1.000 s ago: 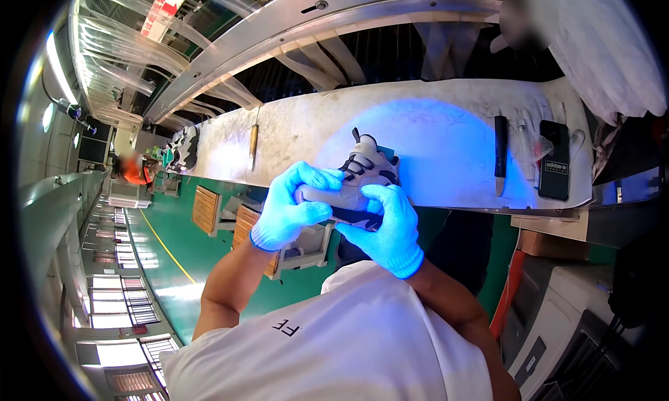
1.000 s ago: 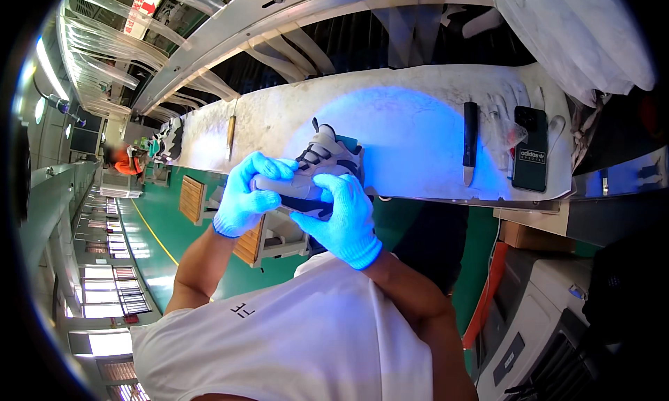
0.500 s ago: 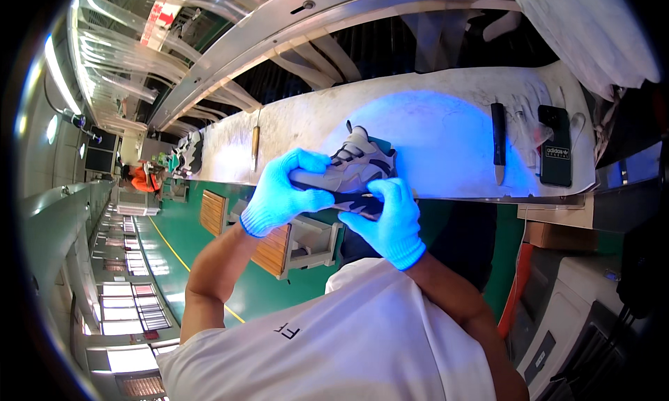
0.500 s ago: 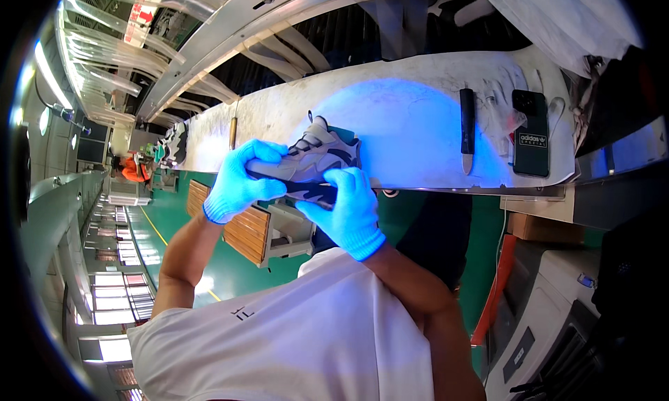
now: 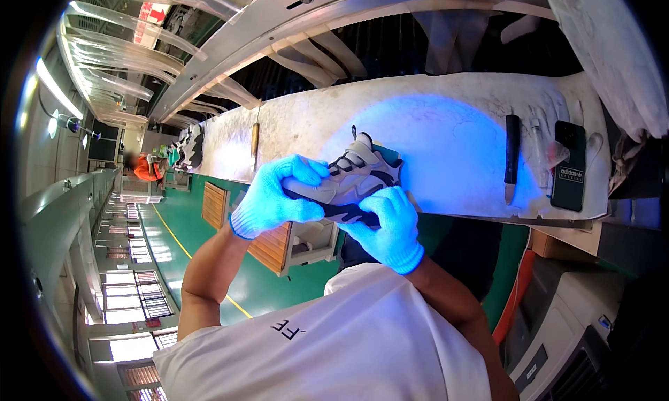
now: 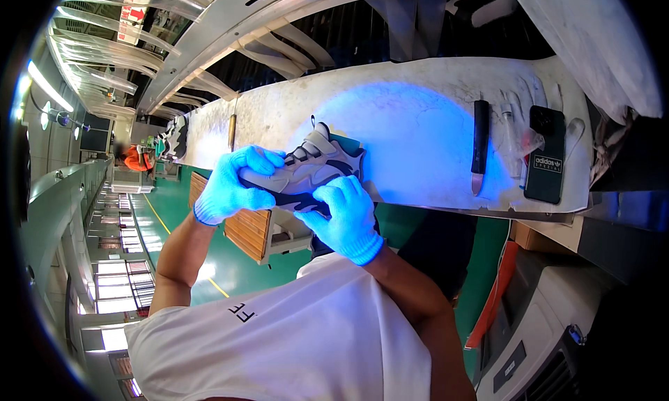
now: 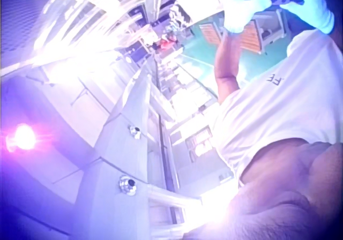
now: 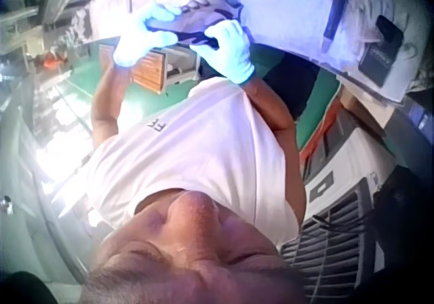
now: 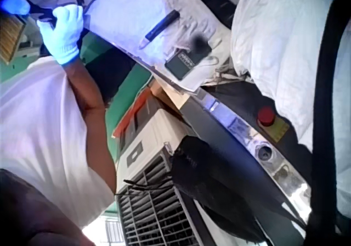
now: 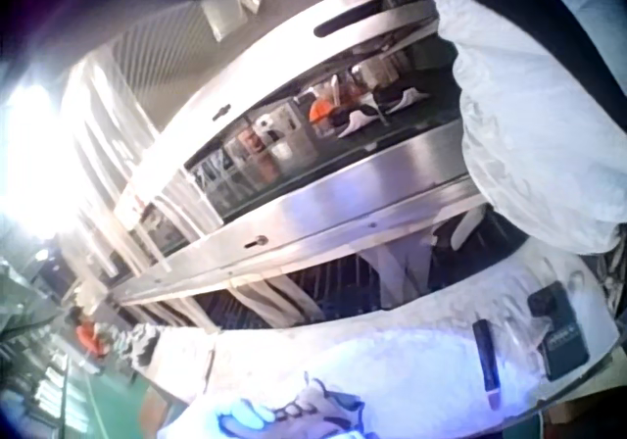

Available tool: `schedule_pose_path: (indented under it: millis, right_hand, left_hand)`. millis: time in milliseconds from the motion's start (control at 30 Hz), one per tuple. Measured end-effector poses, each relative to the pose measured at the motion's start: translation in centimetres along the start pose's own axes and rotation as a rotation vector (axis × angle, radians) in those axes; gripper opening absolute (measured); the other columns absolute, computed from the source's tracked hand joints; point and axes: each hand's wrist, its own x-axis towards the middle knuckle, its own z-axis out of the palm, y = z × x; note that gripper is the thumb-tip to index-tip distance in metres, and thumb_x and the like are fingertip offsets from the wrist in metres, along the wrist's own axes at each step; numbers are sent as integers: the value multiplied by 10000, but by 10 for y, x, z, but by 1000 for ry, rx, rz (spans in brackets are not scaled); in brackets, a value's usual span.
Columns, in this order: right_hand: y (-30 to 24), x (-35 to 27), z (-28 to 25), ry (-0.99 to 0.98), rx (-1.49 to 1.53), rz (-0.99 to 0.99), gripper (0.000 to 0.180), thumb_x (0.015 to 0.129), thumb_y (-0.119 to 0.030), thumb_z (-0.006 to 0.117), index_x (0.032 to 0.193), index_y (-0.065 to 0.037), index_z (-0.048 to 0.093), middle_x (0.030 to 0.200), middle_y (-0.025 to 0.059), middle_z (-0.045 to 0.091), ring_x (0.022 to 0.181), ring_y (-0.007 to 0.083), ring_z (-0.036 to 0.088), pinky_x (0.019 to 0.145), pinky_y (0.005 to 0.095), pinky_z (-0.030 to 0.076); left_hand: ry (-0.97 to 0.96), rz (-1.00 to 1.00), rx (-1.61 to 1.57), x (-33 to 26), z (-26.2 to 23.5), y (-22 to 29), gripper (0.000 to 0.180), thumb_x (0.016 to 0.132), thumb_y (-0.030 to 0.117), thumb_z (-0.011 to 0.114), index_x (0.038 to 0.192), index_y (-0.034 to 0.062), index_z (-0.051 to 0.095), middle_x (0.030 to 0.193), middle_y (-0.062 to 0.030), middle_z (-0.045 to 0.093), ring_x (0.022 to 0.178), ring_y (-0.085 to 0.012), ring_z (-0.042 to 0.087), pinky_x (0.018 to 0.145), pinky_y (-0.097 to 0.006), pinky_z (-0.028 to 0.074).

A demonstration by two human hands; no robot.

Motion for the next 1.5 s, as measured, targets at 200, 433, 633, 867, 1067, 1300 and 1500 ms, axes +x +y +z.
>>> schedule_pose_path:
  millis: [200,433,633,867,1067,1300,1500]
  right_hand:
    - [5,-4,12,-20,207,311,722,706,-247,1071,1280,-95,660,1108,88,708,885,252,722,774,418,604]
    - [-4,14,12,-78,55,202,757,705,-275,1089,1310,-69,685,1091,97,760,873,217,769,761,376,641]
    - [-3,18,22,-75,-30,201,711,710,-318,1063,1276,-78,708,1052,95,759,901,272,747,826,440,619]
    - [-5,10,3,5,392,544,791,733,-261,1091,1355,-43,655,1099,116,779,1008,200,763,903,379,642]
    - [1,-23,-16,96,2,363,710,719,-276,1085,1253,-48,675,1044,119,726,966,288,739,864,429,625]
    - [0,-17,-15,106,54,330,501,718,-214,1064,992,-60,673,987,110,688,905,305,705,766,449,580]
    - [10,-3,-12,95,55,254,436,738,-192,1025,997,-97,687,984,100,681,935,342,675,789,491,550]
  left_hand:
    - [-20,-3,1,4,-4,-3,467,749,102,1008,1139,15,765,1342,-176,767,1318,-287,694,1175,-442,522]
    - [-263,-372,318,24,-28,26,854,867,360,939,1593,25,641,1422,-192,765,1224,-308,762,1096,-409,581]
    - [-311,-489,775,64,3,39,857,800,716,888,1304,24,831,1145,-184,849,993,-313,810,929,-398,627]
    - [-239,146,849,41,6,83,747,790,562,960,1286,21,820,1212,-240,810,1061,-413,799,983,-463,624]
    - [-273,270,827,33,19,67,734,738,339,1046,1349,25,788,1388,-217,766,1248,-387,771,1069,-455,620]
    - [-337,247,801,44,12,66,668,720,219,1021,1325,23,817,1356,-221,784,1253,-400,767,1100,-459,609]
    - [-416,438,810,54,-4,54,637,729,216,1015,1303,14,826,1325,-190,809,1261,-397,767,1093,-476,612]
